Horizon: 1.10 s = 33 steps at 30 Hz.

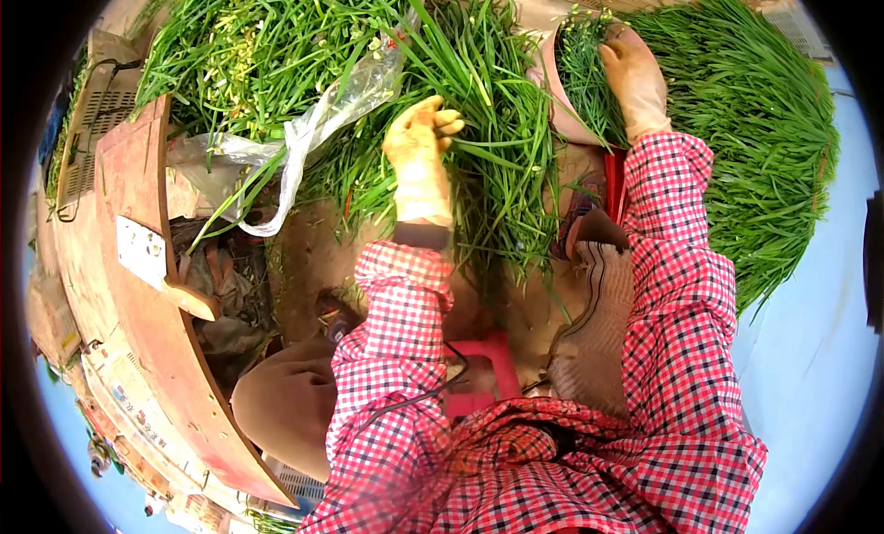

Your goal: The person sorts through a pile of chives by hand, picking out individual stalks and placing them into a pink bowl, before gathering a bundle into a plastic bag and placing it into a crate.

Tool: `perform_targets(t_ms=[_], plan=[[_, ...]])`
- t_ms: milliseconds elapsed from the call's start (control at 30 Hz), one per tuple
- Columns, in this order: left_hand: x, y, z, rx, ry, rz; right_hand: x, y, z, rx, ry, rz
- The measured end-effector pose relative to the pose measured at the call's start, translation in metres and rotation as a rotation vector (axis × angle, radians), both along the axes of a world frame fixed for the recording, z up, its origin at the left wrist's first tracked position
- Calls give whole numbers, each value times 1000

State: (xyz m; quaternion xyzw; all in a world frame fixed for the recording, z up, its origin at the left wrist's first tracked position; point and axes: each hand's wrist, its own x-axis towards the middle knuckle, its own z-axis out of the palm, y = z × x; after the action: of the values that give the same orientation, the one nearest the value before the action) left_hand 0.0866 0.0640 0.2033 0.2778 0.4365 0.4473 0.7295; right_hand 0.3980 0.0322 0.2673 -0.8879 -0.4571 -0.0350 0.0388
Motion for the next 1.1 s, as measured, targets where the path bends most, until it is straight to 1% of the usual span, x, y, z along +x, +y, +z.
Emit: perform_targets(t_ms=[33, 67, 100, 133, 167, 200, 267, 333, 367, 400, 467, 500, 533, 600, 633, 667, 733, 767, 867, 933, 967, 1000, 1033, 1067, 1100], plan=[[-5, 4, -5, -4, 22, 9, -17, 14, -3, 105, 176, 55], [-9, 7, -10, -8, 46, 14, -19, 31, -21, 125, 155, 237], [-12, 10, -14, -73, 80, 0, -33, 46, -30, 119, 223, 321], [-15, 11, -16, -121, 137, -25, -51, 59, -33, -20, 315, 310], [-18, 8, -24, -121, 119, -32, -71, 77, -33, -190, 280, 206], [-21, 6, -31, -119, 100, -36, -83, 89, -41, -185, 253, 147], [-24, 1, -35, -120, 89, -42, -85, 111, -75, 17, 390, 224], [-24, -2, -38, -181, 123, -49, -91, 117, -91, -52, 436, 242], [-26, -4, -39, -120, 122, -62, -93, 117, -96, -89, 405, 282], [-29, -6, -40, -96, 177, -84, -91, 118, -96, -118, 402, 284], [-31, -6, -33, -40, 273, -123, -72, 116, -106, 97, 668, 236], [-30, -6, -32, -8, 386, -124, -65, 110, -104, 156, 711, 267], [-31, -8, -35, 127, 576, -94, -63, 102, -82, 56, 588, 370], [-32, -16, -42, 408, 952, -22, -50, 86, -58, 241, 1001, 450], [-32, -22, -27, 542, 1190, 13, -54, 80, -47, 428, 1168, 522], [-32, -29, -19, 563, 1222, 44, -54, 72, -32, 468, 1153, 561], [-30, -41, -6, 607, 1291, 109, -63, 53, 4, 288, 909, 462], [-29, -44, 10, 554, 1220, 100, -73, 43, 17, 330, 898, 440], [-13, -38, 34, 823, 955, 59, -98, 24, 53, 329, 1005, 465], [9, -29, 54, 836, 674, -59, -113, 17, 70, 321, 1018, 517], [21, -26, 55, 830, 601, -102, -120, 13, 76, 325, 1034, 547], [34, -23, 55, 841, 377, -115, -126, 9, 82, 328, 1049, 573], [48, -20, 45, 806, 308, -220, -137, 4, 91, 396, 1095, 583], [55, -22, 45, 763, 238, -326, -137, 1, 94, 333, 1140, 571], [56, -29, 43, 661, 241, -463, -135, -1, 101, 305, 989, 719]])
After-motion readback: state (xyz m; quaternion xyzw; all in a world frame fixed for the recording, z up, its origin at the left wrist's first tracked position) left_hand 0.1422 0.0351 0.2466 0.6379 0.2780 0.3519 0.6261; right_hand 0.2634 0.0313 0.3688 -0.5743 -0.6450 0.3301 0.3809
